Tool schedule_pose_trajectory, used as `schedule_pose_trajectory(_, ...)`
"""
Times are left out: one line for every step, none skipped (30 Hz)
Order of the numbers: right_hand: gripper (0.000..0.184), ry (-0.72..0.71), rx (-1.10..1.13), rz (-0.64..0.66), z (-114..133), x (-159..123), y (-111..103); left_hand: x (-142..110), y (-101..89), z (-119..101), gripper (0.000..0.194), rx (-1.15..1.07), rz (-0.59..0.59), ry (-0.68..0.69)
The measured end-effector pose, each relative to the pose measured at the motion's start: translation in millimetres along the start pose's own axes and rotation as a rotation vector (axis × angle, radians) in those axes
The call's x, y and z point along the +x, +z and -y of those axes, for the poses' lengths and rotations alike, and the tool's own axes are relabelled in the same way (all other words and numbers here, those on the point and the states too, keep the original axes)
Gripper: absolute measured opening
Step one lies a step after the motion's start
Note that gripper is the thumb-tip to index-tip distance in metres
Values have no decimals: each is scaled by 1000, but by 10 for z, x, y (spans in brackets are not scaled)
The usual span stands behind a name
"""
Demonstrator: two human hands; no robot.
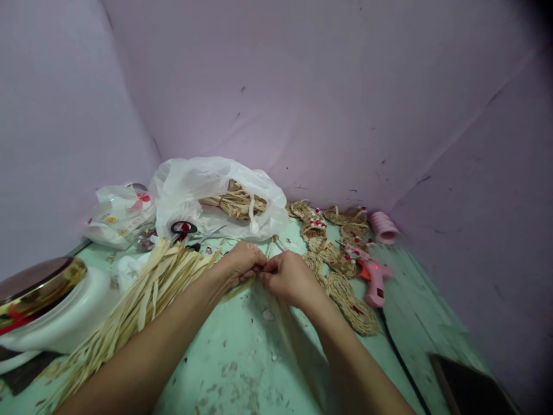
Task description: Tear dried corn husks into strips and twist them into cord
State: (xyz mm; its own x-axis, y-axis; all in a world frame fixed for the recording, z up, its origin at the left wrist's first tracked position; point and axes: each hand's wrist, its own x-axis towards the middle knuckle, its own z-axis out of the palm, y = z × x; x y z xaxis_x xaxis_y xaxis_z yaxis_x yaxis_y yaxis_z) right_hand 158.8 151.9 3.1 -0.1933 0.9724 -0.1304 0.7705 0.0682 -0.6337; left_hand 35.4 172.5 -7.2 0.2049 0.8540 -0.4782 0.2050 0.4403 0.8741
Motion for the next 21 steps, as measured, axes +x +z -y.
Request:
schedule_pose_trajectory(11,18,86,17,-42,27,-24,1,-13,2,20,-4,15,14)
schedule_pose_trajectory(12,48,182,9,-80,56,-52,5,-27,5,21,-9,29,26)
schedule_pose_trajectory(13,92,281,-18,-110,84,-80,12,-42,9,22,-15,44,33)
schedule_pose_trajectory(13,150,385,-54,-127,107,-104,21,-57,14,23,-21,63,33)
schedule_pose_trajectory(12,217,493,-78,-130,123,-121,30,-73,17,22,-27,86,29)
schedule_pose_trajectory(10,283,601,-69,-120,131,-129,38,-87,20,22,-34,110,24)
schedule_pose_trajectory(9,341,701,-27,-98,130,-126,44,-99,22,21,-40,130,19)
schedule_pose_trajectory(9,381,789,38,-71,122,-114,48,-109,23,20,-45,143,15)
schedule_pose_trajectory(10,399,860,108,-43,111,-94,50,-116,23,19,-47,147,14)
schedule_pose_trajectory(12,395,909,170,-21,101,-67,52,-121,24,18,-44,145,14)
schedule_pose_trajectory(13,374,934,212,-8,94,-37,54,-125,27,17,-35,141,14)
schedule_pose_trajectory(15,347,936,228,-8,92,-5,57,-129,33,15,-18,137,11)
schedule_pose_trajectory(17,325,918,221,-21,96,27,61,-133,40,13,6,130,8)
schedule_pose_trajectory(19,310,883,206,-45,106,58,66,-137,50,11,38,121,5)
schedule_pose_trajectory(20,302,838,189,-77,117,88,72,-141,60,10,75,108,2)
schedule_pose_trajectory(21,296,795,169,-114,129,116,77,-143,69,10,116,91,-1)
schedule_pose_trajectory(22,294,759,150,-150,136,142,82,-143,78,9,156,74,-1)
schedule_pose_trajectory(21,289,735,131,-182,138,166,84,-140,83,9,192,61,4)
schedule_pose_trajectory(20,278,723,111,-208,132,189,85,-134,86,8,221,54,16)
schedule_pose_trajectory(19,265,721,89,-227,119,212,84,-125,87,7,240,51,39)
schedule_pose_trajectory(17,256,729,65,-239,99,235,82,-115,86,6,249,52,66)
